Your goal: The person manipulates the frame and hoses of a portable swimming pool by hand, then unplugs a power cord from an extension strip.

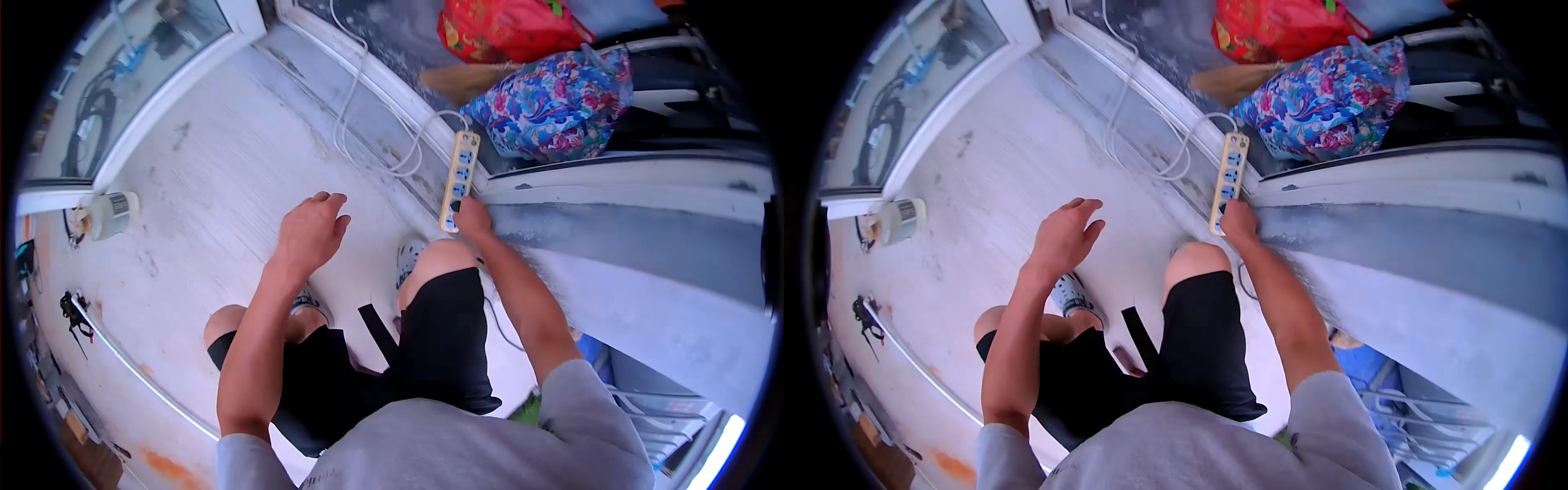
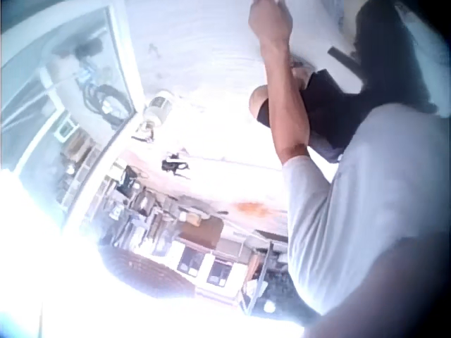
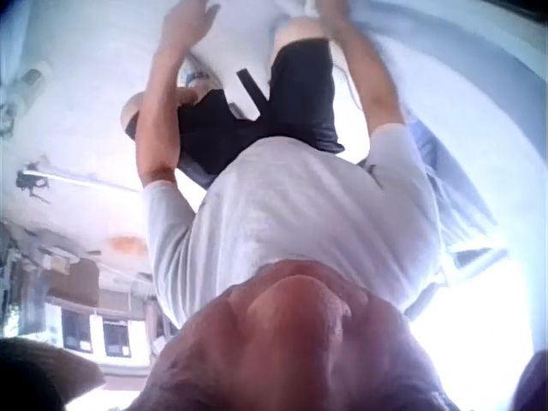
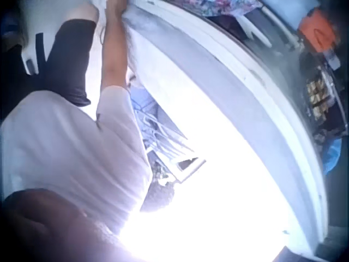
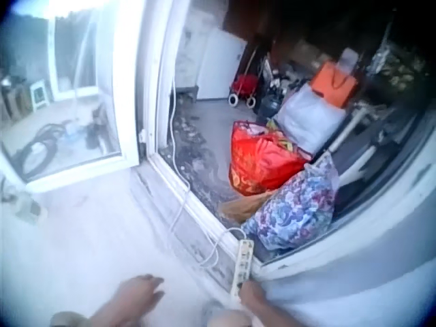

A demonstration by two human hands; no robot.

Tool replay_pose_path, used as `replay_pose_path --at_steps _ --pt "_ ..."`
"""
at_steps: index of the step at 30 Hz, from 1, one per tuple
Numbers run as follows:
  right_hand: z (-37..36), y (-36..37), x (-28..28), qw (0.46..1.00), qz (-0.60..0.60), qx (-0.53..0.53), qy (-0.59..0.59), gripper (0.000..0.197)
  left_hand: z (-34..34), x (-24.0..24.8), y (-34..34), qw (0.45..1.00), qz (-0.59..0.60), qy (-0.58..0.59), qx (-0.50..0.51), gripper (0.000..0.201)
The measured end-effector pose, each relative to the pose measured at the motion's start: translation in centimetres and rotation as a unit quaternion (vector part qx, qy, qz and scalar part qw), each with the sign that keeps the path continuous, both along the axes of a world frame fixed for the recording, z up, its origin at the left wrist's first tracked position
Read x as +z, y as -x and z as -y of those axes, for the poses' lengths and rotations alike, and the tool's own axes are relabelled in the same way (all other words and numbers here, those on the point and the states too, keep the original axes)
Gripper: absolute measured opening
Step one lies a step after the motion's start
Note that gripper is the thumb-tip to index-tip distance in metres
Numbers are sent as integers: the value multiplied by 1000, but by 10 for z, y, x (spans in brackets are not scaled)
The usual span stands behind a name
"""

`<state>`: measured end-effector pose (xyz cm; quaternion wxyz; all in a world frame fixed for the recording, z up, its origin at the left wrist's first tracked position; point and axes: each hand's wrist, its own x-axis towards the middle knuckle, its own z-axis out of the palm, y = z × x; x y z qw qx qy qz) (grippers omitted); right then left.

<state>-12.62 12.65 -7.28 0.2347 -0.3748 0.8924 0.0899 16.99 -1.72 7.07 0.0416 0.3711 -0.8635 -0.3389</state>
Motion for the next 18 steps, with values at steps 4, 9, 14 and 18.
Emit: replay_pose_path --at_steps 4,9,14,18 --pt "-3 -9 1 1000 -18 21 -4 25 -29 -33 -13 999 -10 45 23 26" --pt "-4 -21 25 999 -14 -2 53 21 -64 -68 -3 998 -30 -28 49 29" --pt "-4 -35 37 975 68 37 206 20 -53 -135 -3 968 -32 -215 127 47" --pt "-13 -6 38 954 161 -10 254 20 -39 -113 58 902 -66 -385 186 61"
